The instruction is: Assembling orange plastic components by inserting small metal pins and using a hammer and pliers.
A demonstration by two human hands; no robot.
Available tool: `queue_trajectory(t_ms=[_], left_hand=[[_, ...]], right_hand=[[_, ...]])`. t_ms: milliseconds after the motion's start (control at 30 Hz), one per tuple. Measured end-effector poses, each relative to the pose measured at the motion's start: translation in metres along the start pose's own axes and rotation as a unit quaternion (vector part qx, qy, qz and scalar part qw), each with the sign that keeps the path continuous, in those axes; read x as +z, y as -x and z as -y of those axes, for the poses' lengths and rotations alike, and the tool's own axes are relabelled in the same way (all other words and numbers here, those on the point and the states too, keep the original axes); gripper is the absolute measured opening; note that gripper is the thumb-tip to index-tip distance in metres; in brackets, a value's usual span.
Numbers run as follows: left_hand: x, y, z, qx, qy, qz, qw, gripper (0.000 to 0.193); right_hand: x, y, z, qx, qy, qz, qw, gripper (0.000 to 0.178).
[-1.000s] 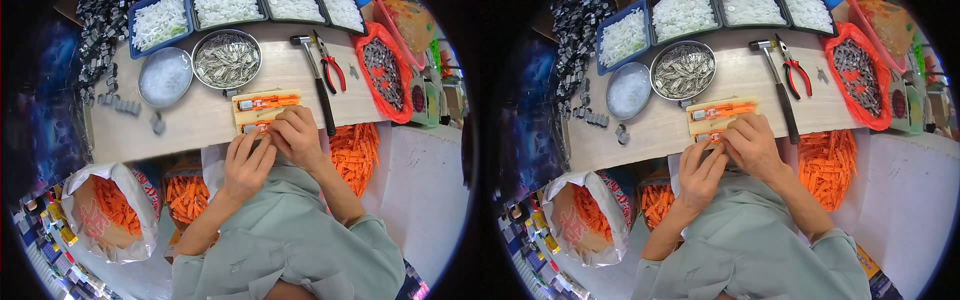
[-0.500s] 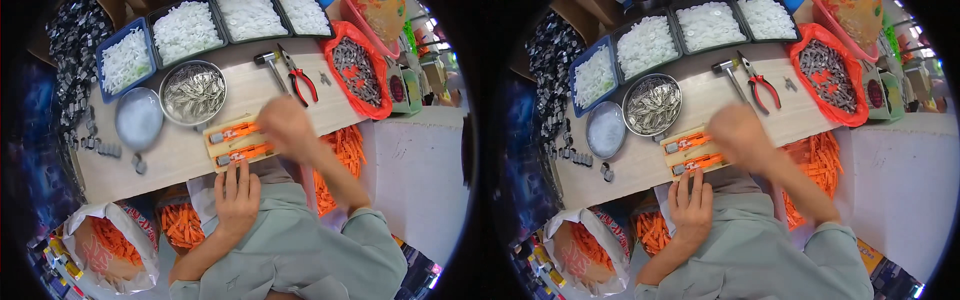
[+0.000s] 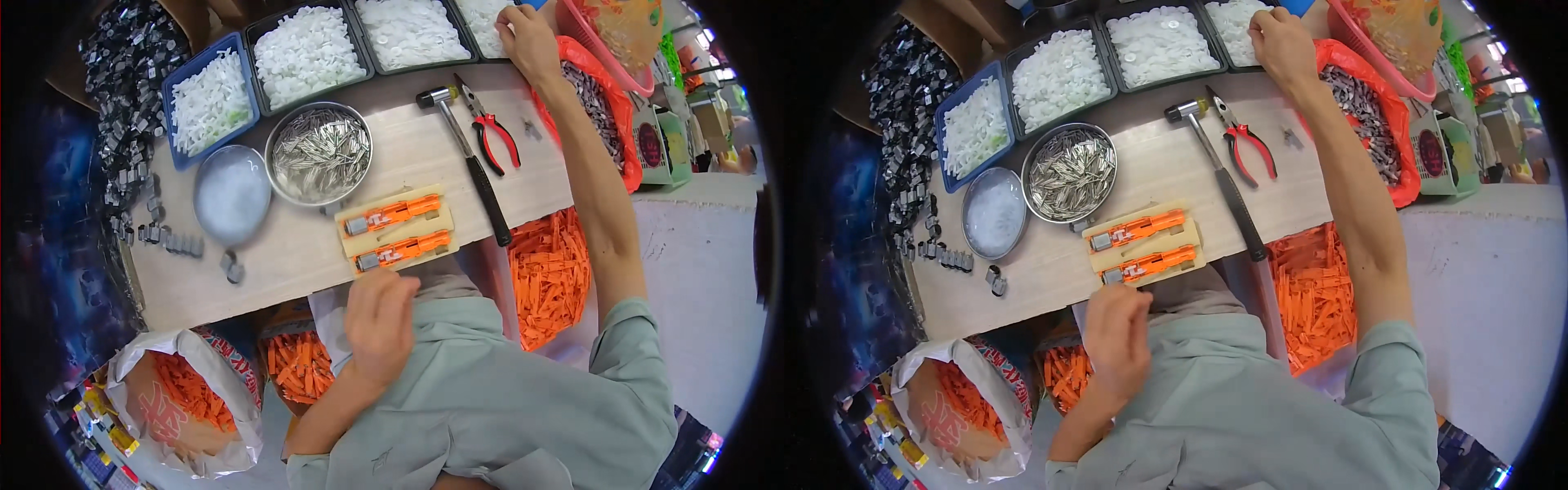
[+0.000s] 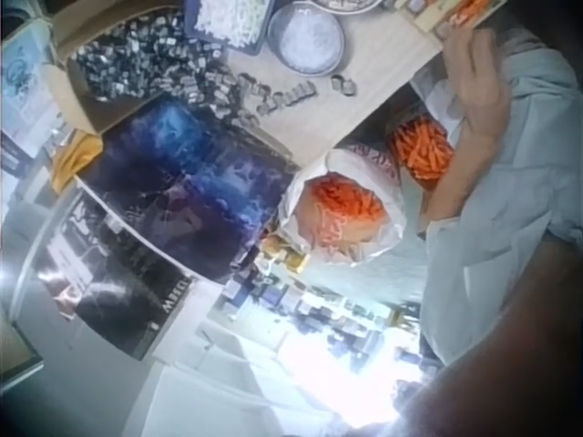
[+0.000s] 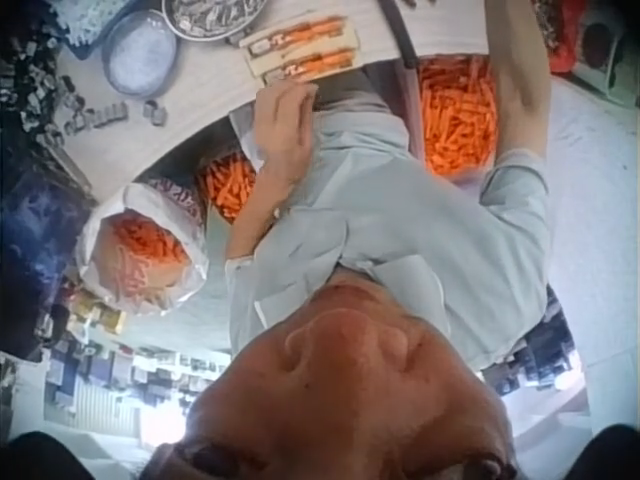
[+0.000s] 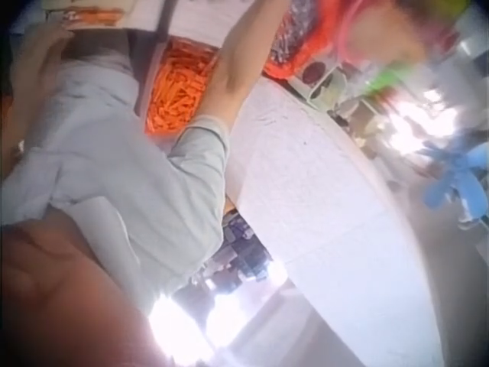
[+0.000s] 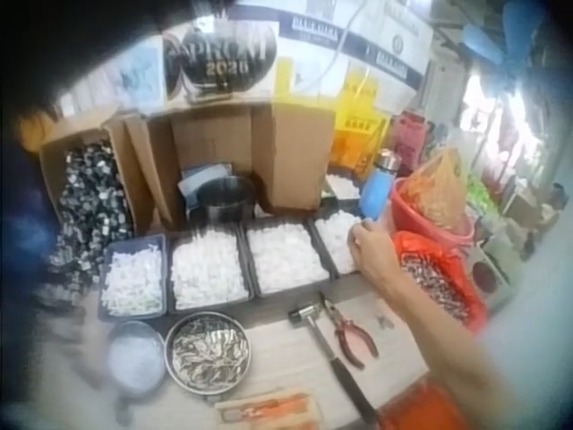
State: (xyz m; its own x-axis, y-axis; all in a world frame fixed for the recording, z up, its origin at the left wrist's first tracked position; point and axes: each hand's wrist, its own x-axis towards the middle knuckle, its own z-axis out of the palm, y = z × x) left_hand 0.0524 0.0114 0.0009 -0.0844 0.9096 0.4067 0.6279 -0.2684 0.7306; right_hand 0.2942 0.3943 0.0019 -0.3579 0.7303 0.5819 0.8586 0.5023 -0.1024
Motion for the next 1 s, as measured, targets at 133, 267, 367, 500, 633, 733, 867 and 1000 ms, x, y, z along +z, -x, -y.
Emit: queue_trajectory(t_ms=[133,267,367,500,633,733,867,1000], left_hand=[[-0.01,-0.031,-0.001,-0.2,0.232,-0.051,0.951,0.011],[-0.001,-0.041,0.002,-0.307,0.443,-0.102,0.836,0.015],[0.006,-0.034,0.002,-0.297,0.456,-0.086,0.835,0.017],[0.005,-0.027,-0.001,-0.304,0.433,-0.098,0.843,0.02],[0.009,-0.022,0.0,-0.3,0.437,-0.111,0.841,0.02],[0.01,-0.019,0.0,-0.3,0.429,-0.12,0.844,0.021],[0.012,-0.016,-0.003,-0.283,0.368,-0.133,0.876,0.021],[0.011,-0.009,0.001,-0.21,0.236,-0.111,0.942,0.024]], right_hand=[[-0.032,0.052,0.087,0.036,-0.227,-0.009,0.973,0.009],[-0.081,0.147,0.214,0.238,-0.572,0.157,0.769,0.007],[-0.092,0.18,0.251,0.312,-0.645,0.162,0.679,0.008],[-0.091,0.193,0.263,0.344,-0.66,0.106,0.66,0.012],[-0.092,0.196,0.265,0.343,-0.658,0.098,0.663,0.012],[-0.093,0.198,0.268,0.338,-0.651,0.094,0.674,0.011],[-0.091,0.208,0.272,0.27,-0.598,0.054,0.752,0.009],[-0.089,0.213,0.268,0.168,-0.535,0.036,0.827,0.01]])
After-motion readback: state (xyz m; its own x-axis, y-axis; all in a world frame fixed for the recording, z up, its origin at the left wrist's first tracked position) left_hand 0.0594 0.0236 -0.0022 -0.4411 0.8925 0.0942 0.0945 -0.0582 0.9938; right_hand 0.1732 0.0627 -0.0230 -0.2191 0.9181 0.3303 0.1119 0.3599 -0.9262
